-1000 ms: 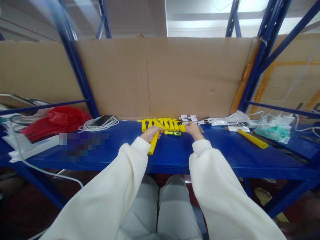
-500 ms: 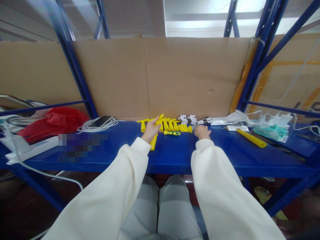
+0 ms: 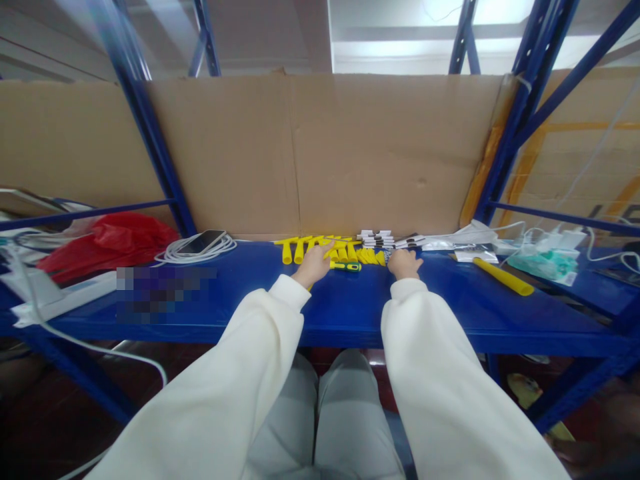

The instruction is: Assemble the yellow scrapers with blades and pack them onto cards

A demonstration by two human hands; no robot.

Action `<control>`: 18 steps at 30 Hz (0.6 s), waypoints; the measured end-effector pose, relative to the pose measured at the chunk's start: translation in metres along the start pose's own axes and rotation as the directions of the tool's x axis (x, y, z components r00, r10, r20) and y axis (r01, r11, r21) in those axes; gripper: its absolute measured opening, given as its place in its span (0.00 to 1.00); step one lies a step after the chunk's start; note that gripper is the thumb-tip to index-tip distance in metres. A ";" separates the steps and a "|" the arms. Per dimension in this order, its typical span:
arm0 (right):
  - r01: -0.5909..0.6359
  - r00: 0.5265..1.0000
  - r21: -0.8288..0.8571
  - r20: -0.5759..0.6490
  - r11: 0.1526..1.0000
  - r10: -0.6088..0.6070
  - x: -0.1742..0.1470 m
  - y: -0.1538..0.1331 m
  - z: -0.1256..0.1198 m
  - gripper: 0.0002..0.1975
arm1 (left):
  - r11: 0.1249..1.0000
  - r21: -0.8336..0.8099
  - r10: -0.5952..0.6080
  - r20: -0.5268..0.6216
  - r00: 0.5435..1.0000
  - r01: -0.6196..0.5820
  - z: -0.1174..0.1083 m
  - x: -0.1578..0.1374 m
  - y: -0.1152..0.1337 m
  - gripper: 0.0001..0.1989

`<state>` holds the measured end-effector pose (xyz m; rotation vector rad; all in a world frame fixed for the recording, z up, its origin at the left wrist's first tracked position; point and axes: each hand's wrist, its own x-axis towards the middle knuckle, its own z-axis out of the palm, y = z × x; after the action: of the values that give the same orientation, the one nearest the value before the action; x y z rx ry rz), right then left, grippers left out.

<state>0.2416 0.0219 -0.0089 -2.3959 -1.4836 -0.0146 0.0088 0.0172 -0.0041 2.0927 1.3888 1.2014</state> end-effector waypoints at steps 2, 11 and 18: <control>0.008 1.000 -0.002 -0.023 1.000 -0.008 0.002 0.001 0.001 0.18 | 0.999 0.031 0.028 0.039 0.999 -0.029 0.001 0.001 -0.002 0.29; -0.017 0.999 -0.010 -0.044 1.000 0.016 0.004 0.000 0.003 0.20 | 0.995 0.093 0.035 0.081 0.996 -0.042 0.000 0.002 -0.004 0.28; -0.003 1.000 0.010 -0.002 1.000 0.003 0.002 -0.001 0.003 0.19 | 0.985 0.146 0.075 0.117 0.990 -0.092 0.004 -0.001 -0.005 0.28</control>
<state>0.2409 0.0250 -0.0110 -2.3893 -1.4755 -0.0086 0.0086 0.0193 -0.0103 2.3053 1.3929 1.0216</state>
